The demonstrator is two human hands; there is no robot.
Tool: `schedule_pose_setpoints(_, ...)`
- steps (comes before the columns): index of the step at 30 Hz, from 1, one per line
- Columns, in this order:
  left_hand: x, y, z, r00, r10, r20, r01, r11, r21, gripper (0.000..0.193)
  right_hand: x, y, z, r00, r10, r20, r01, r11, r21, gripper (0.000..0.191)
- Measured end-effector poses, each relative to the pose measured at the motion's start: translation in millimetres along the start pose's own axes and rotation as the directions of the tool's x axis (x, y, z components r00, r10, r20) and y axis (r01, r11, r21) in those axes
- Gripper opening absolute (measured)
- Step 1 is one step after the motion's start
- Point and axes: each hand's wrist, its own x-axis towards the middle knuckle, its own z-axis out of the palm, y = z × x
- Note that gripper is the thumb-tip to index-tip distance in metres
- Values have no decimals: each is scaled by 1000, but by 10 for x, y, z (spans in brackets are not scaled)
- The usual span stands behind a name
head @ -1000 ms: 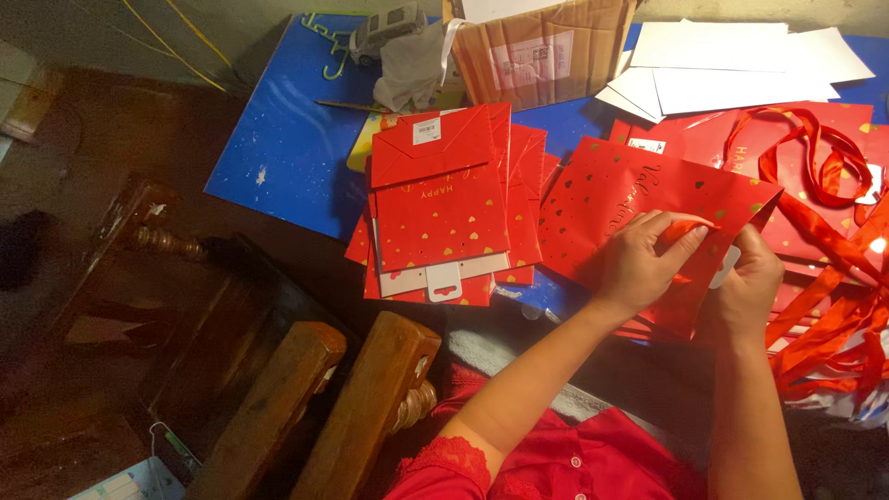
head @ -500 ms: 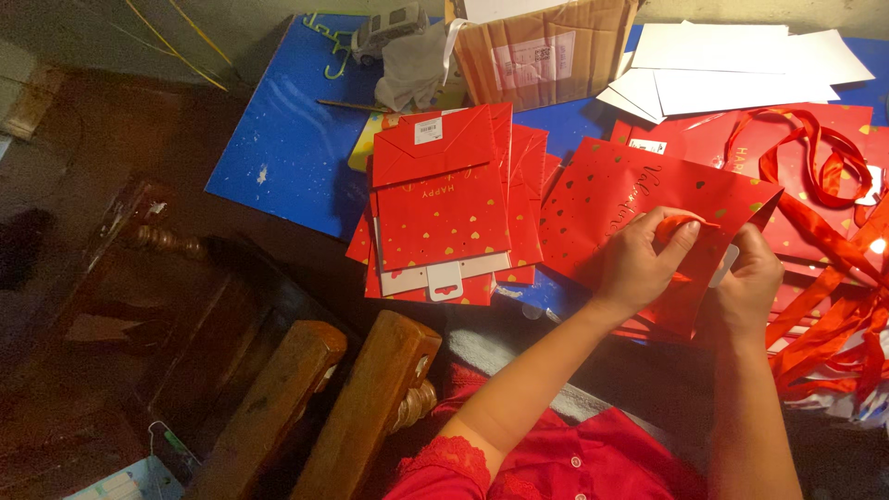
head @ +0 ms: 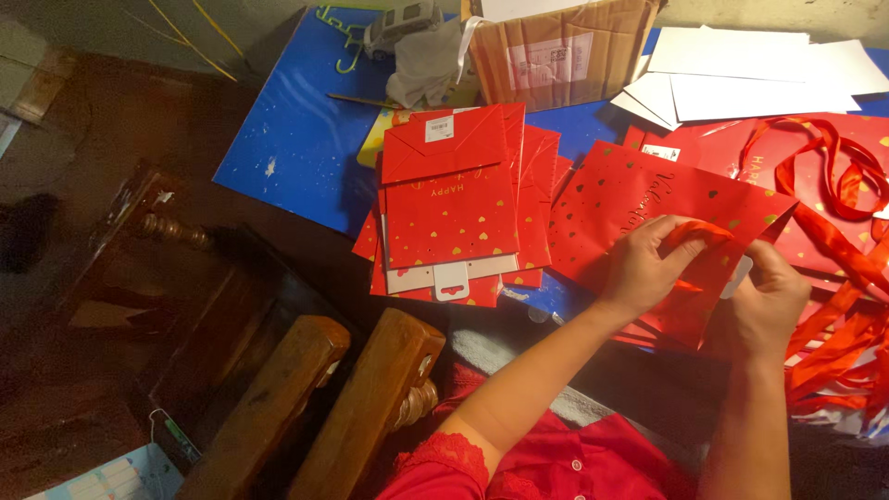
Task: The person assembles red Valentine's Day gift bags by folding the flat paper into shape, inserting a red ribbon through the handle holes, and tying the ribbon into a bow. The finished bags are stacked on the table.
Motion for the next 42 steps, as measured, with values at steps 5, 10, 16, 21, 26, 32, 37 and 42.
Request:
schedule_pose_setpoints(5, 26, 76, 2, 981, -177, 74, 180, 983, -35, 34, -22, -2, 13, 995, -97, 0, 97, 989, -111, 22)
schedule_pose_setpoints(10, 61, 118, 48, 998, 15, 64, -28, 979, 201, 27, -57, 168, -51, 996, 83, -23, -81, 995, 63, 8)
schedule_pose_setpoints(16, 30, 48, 126, 999, 39, 8, -40, 973, 228, 17, 2, 263, -81, 996, 80, -45, -68, 973, 222, 13)
schedule_pose_setpoints(21, 23, -9, 143, 1000, 8, -28, -3, 984, 178, 16, -27, 148, 15, 989, 125, -79, -98, 956, 278, 10)
schedule_pose_setpoints(26, 0, -15, 183, 995, 52, -89, -36, 985, 168, 18, 8, 12, 98, 978, 179, -108, -121, 906, 406, 11)
schedule_pose_setpoints(32, -15, -2, 206, 991, -48, -128, 62, 993, 105, 23, -7, -100, 208, 975, 150, -166, -81, 928, 365, 14)
schedule_pose_setpoints(37, -19, 15, 183, 988, -85, -128, 100, 988, 116, 24, -37, -128, 244, 979, 80, -186, -30, 965, 259, 14)
schedule_pose_setpoints(42, -25, 85, 187, 989, -72, -129, 89, 987, 131, 23, -26, -111, 253, 980, 37, -194, 10, 972, 236, 11)
